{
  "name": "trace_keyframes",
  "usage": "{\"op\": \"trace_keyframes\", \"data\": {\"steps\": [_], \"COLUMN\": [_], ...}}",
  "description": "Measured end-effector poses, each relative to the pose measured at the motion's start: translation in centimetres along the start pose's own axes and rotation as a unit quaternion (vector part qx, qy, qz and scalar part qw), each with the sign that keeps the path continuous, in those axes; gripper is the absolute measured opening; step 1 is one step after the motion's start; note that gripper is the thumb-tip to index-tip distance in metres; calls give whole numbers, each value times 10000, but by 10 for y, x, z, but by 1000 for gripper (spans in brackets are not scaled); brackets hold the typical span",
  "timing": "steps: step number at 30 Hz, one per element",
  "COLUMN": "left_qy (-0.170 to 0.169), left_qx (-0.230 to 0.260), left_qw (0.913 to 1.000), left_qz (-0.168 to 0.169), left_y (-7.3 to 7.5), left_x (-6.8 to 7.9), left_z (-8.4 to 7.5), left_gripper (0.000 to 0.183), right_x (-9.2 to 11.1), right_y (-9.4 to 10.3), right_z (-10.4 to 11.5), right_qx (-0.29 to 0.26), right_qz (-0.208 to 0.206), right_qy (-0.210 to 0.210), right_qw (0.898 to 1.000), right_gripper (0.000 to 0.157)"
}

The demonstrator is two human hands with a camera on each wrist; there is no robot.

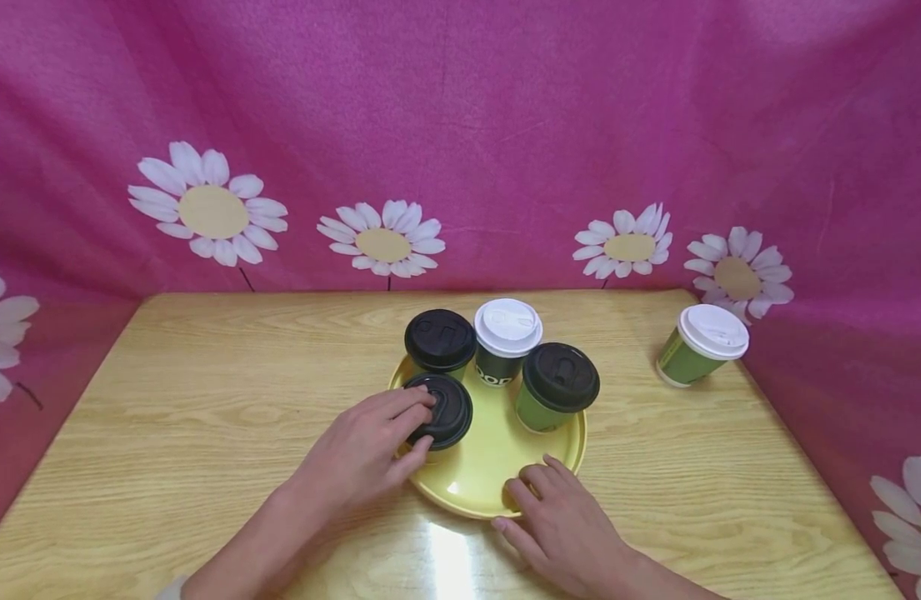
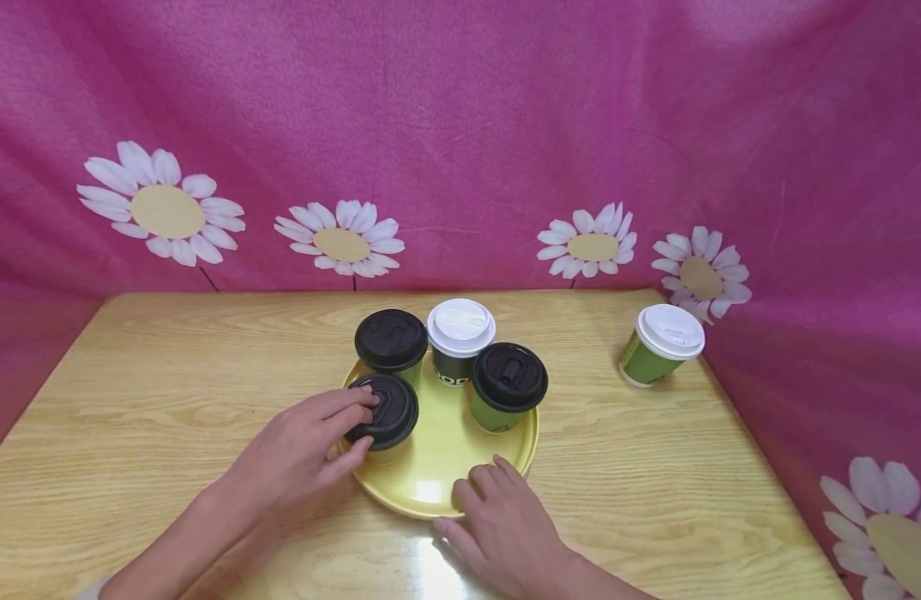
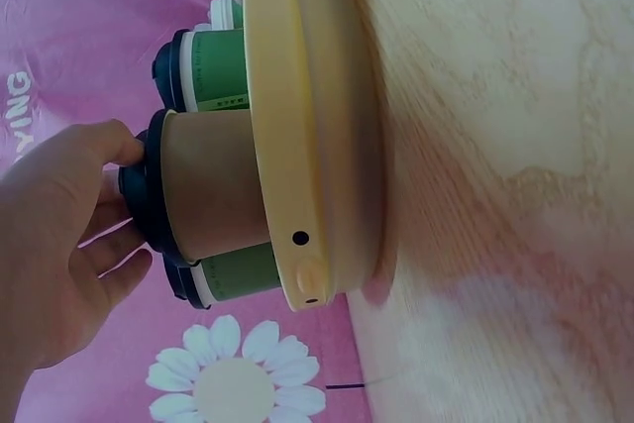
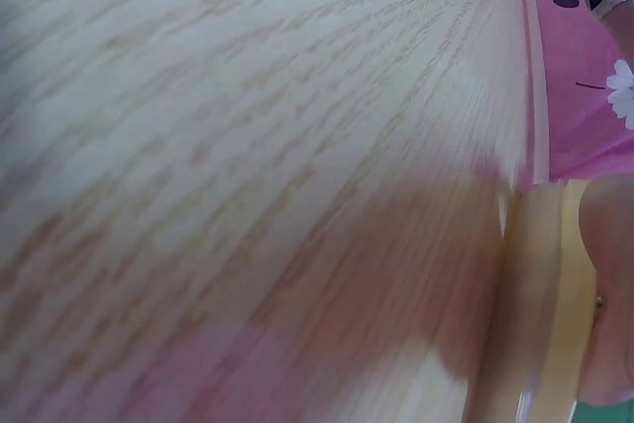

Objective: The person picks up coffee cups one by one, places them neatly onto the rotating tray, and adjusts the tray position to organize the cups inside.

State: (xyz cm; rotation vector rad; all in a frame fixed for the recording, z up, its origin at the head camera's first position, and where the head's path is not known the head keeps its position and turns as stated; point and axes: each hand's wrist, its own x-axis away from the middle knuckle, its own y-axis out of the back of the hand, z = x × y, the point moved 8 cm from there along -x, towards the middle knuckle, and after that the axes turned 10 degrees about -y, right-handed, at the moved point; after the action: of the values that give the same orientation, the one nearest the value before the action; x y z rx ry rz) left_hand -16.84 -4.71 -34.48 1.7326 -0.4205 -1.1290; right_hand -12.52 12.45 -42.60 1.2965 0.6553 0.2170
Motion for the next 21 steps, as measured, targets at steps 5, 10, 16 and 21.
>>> {"op": "trace_keyframes", "data": {"steps": [5,10,16,21], "left_qy": [-143,-233,-1014,-2052], "left_qx": [-42,-98,-131,-170], "left_qw": [9997,9992,9909,9735], "left_qz": [-196,-314,-880,-999], "left_y": [3,6,19,20], "left_x": [1,2,-1,-3], "left_z": [-2,-4,-21,-49], "left_gripper": [32,30,26,30], "right_x": [0,0,0,0], "right_y": [0,0,-1,-1], "right_z": [1,1,1,1], "right_qx": [15,42,66,69], "right_qz": [-17,-73,-49,-52], "right_qy": [26,48,36,11], "right_qw": [10000,10000,10000,10000], "right_gripper": [32,33,34,33]}}
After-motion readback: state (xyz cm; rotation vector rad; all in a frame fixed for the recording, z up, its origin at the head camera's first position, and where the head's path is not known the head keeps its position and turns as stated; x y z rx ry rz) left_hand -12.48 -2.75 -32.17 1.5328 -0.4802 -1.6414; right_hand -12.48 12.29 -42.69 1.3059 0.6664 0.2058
